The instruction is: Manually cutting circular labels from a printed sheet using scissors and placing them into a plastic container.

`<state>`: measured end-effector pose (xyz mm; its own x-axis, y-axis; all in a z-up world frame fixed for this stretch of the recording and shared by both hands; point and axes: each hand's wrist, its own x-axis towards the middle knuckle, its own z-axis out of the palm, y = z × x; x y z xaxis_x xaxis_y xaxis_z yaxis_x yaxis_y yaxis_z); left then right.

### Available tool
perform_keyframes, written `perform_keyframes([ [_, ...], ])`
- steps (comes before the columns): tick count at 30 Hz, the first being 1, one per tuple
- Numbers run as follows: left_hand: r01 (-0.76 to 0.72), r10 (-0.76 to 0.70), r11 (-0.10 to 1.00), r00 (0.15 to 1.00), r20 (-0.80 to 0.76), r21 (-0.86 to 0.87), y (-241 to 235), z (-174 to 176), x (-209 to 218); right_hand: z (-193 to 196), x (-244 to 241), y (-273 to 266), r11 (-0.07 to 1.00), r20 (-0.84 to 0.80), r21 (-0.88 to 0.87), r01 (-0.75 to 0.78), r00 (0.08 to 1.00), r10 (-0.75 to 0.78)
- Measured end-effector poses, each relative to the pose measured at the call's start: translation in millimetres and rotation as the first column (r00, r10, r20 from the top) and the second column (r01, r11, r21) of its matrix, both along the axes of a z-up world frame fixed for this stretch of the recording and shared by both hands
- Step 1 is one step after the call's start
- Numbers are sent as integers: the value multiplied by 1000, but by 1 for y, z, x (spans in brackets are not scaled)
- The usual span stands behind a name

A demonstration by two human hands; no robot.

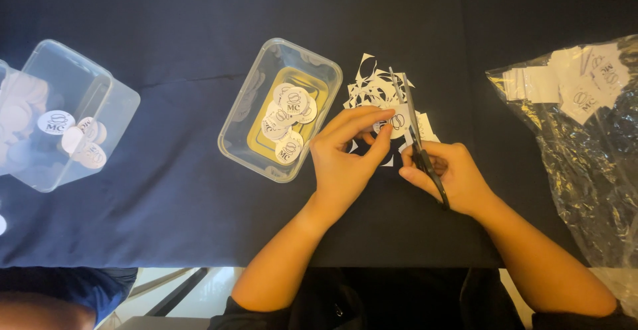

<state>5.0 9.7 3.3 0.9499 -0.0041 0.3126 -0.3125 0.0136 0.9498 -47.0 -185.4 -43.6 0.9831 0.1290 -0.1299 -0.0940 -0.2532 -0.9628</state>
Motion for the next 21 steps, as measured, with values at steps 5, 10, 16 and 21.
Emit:
perform_keyframes([
  [5, 6, -7, 1000, 1000, -23, -19, 2, 2, 0, 6, 1, -4, 1000, -21, -4, -8, 1000, 8],
  [10, 8, -9, 1000, 999, -30, -28, 2, 2, 0, 6, 1, -3, 1000, -28, -13, -9, 1000, 9],
  [16, 7, -8, 999, 1000, -28, -36, 2, 1, 0, 11, 2, -4, 1000, -49, -19, -23, 999, 22],
  [21, -4, 3, 1000, 1000, -31, -19, 2, 1, -1, 14, 2, -6, 1000, -60, -25, -14, 998, 13],
])
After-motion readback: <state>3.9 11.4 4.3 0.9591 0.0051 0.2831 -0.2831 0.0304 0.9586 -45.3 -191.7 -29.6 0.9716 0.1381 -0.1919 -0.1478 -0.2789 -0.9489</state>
